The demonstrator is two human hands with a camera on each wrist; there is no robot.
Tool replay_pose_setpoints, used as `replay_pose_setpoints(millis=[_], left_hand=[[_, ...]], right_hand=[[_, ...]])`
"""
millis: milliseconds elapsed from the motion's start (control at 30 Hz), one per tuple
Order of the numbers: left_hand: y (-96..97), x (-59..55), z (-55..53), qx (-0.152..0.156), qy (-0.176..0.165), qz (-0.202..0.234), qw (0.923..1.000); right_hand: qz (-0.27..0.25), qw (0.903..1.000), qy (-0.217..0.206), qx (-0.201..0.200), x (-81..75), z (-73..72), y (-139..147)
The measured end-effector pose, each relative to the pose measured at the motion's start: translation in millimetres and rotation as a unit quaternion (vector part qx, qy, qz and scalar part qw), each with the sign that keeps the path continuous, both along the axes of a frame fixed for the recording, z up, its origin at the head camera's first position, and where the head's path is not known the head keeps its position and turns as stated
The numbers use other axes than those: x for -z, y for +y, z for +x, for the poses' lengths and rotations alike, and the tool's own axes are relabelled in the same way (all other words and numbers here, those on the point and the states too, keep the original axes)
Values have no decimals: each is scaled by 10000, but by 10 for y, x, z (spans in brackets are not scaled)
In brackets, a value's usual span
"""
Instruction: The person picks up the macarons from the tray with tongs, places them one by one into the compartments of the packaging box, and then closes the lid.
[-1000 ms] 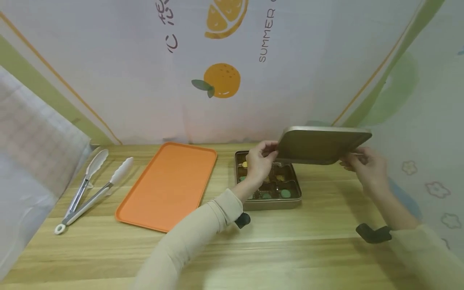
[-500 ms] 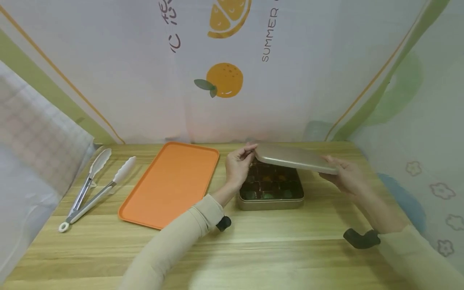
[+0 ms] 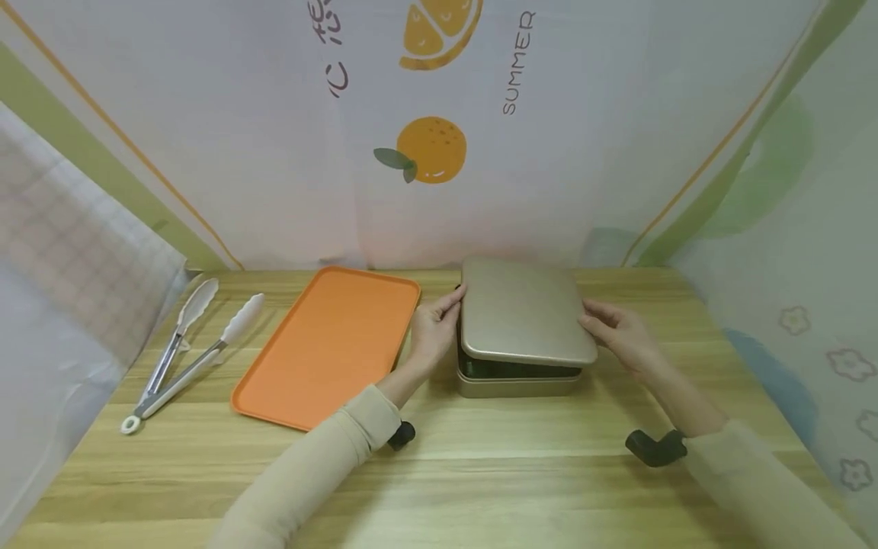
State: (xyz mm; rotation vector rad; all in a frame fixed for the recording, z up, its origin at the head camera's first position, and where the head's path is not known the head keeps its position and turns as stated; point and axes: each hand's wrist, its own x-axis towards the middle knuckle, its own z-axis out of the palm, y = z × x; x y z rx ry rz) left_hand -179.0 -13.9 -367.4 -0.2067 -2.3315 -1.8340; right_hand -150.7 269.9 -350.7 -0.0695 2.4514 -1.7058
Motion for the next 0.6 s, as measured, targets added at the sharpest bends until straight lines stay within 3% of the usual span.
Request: replay_pose_setpoints(millis=[133, 333, 467, 600], left_hand=[[-55, 20, 62, 109, -21, -423, 9990], [-81, 52, 104, 469, 21, -303, 9984], [-101, 78, 135, 768, -194, -206, 9966], [-119, 101, 168, 825, -473, -363, 9948]], right_hand=[[380, 9988, 265, 129, 46, -8, -47], [681, 9969, 392, 97, 111, 0, -83], [969, 9939, 523, 86, 142, 15, -102], [1073, 9925, 568, 148, 171, 16, -120]])
